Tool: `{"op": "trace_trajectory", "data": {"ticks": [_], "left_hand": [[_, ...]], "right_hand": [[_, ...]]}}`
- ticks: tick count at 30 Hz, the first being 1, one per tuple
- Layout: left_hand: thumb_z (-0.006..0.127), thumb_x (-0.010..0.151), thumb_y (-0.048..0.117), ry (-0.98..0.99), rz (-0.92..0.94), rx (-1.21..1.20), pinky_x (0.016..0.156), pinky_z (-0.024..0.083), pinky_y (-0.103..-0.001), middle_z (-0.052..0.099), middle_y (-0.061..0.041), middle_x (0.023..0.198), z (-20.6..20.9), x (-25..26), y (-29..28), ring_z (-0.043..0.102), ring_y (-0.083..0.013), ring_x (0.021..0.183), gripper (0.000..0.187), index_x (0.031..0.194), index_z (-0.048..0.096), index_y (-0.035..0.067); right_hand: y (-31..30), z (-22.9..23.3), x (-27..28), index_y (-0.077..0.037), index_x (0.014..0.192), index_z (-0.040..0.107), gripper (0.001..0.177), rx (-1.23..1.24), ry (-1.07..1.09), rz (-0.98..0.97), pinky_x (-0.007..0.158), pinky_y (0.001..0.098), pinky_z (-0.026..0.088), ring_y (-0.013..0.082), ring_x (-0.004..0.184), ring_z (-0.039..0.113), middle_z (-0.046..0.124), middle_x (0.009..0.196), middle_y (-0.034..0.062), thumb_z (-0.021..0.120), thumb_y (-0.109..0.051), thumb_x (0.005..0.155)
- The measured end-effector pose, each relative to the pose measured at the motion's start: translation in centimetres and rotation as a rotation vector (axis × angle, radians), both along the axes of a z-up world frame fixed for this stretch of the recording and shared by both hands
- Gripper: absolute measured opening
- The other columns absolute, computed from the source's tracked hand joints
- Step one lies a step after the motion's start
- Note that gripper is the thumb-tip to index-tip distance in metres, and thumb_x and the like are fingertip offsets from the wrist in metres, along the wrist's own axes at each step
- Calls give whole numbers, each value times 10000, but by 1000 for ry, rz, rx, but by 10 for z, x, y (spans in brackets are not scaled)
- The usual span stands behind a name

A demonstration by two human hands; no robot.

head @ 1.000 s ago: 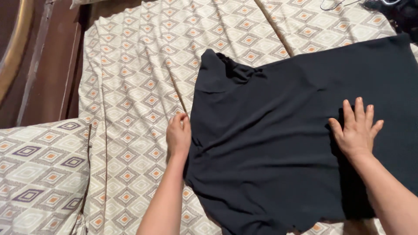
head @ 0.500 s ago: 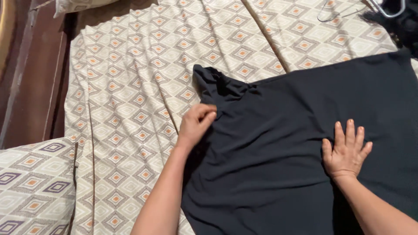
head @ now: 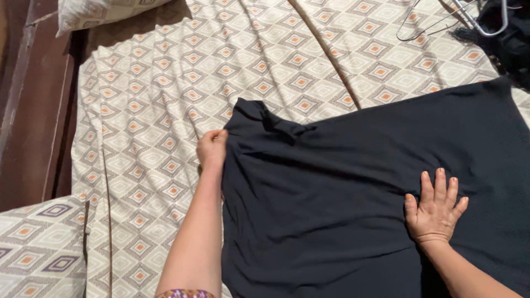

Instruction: The person folds a pair of trousers on a bed and places them onto a hanger, then spreads a shirt flat on the bed and smooths it with their hands before gathering it to be hung.

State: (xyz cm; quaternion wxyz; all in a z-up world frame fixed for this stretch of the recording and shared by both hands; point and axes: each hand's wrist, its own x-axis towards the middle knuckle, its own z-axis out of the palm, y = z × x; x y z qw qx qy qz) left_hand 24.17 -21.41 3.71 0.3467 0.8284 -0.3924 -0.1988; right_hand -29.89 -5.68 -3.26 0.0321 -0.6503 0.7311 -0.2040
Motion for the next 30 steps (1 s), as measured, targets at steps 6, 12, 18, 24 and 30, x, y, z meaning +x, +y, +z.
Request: {"op": "trace_trajectory", "data": {"ticks": [6,12,18,24,30], "left_hand": [[729,914,251,-374,-406,-349,864,544,-423,717,-167,1119,62,-41,-11,694,-331,1020,380,1247,680,76],[719,817,250,-428,-907,281,869,536,-453,752,-91,1095,108,-100,-51,689,-313,1027,453,1270,702,238],[581,916,263,-72,-402,315,894,577,-401,838,-94,960,92,-136,-98,790,-239,941,252,1083,752,182],[687,893,270,-211,-241,172,848,557,-440,757,-101,1025,46,-151,-110,714,-308,959,257,1118,743,159],[667,901,185,-35,-432,-77,840,548,-426,745,-96,964,47,-146,-74,738,-304,898,490,1364,528,98]], "right_hand": [[0,-5,-1,-159,1615,361,697,4,10,4,1219,706,95,390,1607,157,220,1751,114,324,-549,1038],[1,-8,-1,-160,1615,360,696,10,20,7,1219,701,90,390,1609,153,211,1757,112,312,-556,1044],[2,-12,-1,-155,1616,354,698,11,22,4,1225,694,85,390,1608,145,205,1756,116,294,-560,1051],[2,-15,-2,-144,1617,347,710,20,2,14,1224,686,51,394,1607,126,193,1752,119,291,-570,1052],[2,-13,-3,-130,1612,362,708,1,-7,25,1218,685,49,401,1601,130,212,1743,137,292,-567,1060]]}}
